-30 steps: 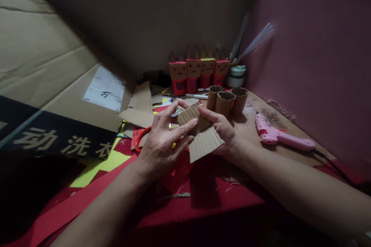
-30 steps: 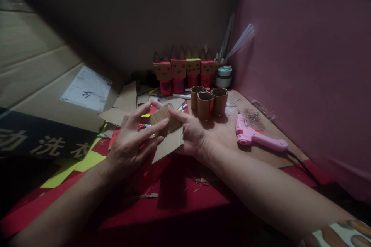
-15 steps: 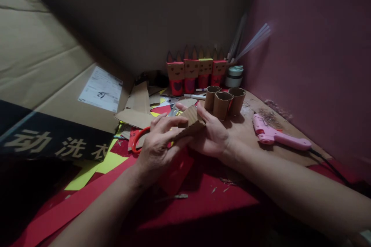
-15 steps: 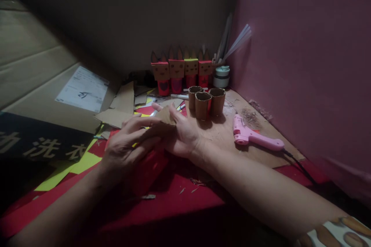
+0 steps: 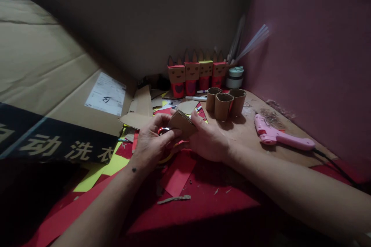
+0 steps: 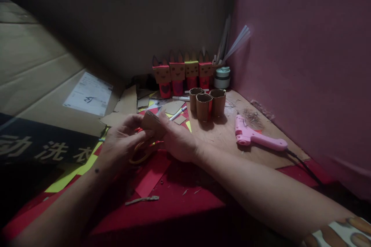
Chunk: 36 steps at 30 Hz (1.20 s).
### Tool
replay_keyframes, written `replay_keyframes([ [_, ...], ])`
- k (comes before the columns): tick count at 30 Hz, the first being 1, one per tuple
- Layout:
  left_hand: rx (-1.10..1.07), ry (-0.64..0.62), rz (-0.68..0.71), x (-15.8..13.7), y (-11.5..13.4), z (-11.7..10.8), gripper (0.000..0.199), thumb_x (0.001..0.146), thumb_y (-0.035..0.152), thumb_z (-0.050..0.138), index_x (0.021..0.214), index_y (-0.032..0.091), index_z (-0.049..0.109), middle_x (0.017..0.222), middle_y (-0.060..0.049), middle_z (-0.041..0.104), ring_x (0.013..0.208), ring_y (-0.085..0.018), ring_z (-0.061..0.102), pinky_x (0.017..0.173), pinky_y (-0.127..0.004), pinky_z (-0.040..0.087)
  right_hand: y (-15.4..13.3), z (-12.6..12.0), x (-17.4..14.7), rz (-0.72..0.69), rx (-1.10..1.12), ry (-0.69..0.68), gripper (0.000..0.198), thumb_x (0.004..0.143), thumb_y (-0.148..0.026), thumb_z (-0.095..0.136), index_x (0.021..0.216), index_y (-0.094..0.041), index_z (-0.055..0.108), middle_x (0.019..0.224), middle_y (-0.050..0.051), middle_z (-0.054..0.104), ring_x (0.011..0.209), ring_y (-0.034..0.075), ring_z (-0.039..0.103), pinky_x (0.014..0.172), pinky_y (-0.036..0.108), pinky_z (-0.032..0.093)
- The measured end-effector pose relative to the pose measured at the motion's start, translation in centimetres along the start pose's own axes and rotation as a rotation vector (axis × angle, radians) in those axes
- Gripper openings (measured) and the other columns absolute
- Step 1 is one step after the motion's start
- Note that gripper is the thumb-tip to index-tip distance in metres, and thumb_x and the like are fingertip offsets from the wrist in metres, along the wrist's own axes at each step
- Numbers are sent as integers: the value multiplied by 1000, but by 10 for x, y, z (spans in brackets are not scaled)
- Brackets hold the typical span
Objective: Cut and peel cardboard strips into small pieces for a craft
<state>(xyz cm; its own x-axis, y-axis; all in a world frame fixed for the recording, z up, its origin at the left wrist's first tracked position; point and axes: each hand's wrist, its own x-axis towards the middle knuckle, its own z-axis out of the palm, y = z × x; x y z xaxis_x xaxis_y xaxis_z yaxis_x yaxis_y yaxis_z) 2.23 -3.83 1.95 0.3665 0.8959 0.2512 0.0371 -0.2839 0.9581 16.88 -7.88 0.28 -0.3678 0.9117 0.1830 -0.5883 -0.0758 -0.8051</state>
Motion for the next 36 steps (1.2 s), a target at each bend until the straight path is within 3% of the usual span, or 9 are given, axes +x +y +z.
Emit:
replay_keyframes([
  [3,-62,-33,-5,0,1,-2,17,66,26,75,77,20,65,77,1,66,75,-17,62,70,-28,51,0,0,-3,-111,-193,39,55,77,-40,71,128,-27,56,122,4,62,107,21,58,95,38,45],
  [5,-71,-61,13,0,0,-2,15,66,27,75,77,20,67,77,1,67,77,-17,62,73,-29,51,-1,1,-4,-126,-287,107,48,80,-31,68,127,-27,58,116,4,65,100,19,62,91,37,48],
  [8,-33,-52,44,0,-1,-2,13,68,25,75,79,20,70,81,0,69,81,-16,62,76,-27,49,0,1,-3,-103,-262,162,42,85,-31,63,126,-25,59,100,5,70,81,18,66,76,36,55],
  [13,34,-41,63,-2,1,-4,12,68,25,76,77,20,70,76,1,68,73,-14,61,71,-24,48,5,-6,1,-57,-72,49,48,84,-35,65,130,-28,54,105,7,69,68,18,69,60,33,57],
  [20,93,-19,64,-5,1,-5,13,68,27,76,77,19,69,74,0,68,70,-15,61,65,-24,49,5,-9,2,-14,6,10,47,81,-36,67,125,-23,58,99,9,70,73,20,69,65,35,56],
  [26,96,-28,38,-8,3,-4,14,69,29,75,76,20,68,67,2,66,58,-12,59,54,-22,48,2,-8,4,-40,78,130,35,79,-39,69,109,-21,66,93,6,71,74,16,65,68,30,52],
  [32,203,7,139,-9,1,-4,17,72,30,73,84,20,69,78,-1,68,72,-16,62,64,-25,50,4,-12,6,-68,123,108,26,76,-38,73,93,-19,68,85,5,70,73,18,64,66,34,52],
  [36,161,15,209,-11,0,-1,35,74,29,72,107,20,64,97,-5,70,82,-19,65,74,-30,53,6,-13,6,-65,133,114,26,79,-41,70,94,-20,67,87,5,70,75,18,63,70,36,51],
])
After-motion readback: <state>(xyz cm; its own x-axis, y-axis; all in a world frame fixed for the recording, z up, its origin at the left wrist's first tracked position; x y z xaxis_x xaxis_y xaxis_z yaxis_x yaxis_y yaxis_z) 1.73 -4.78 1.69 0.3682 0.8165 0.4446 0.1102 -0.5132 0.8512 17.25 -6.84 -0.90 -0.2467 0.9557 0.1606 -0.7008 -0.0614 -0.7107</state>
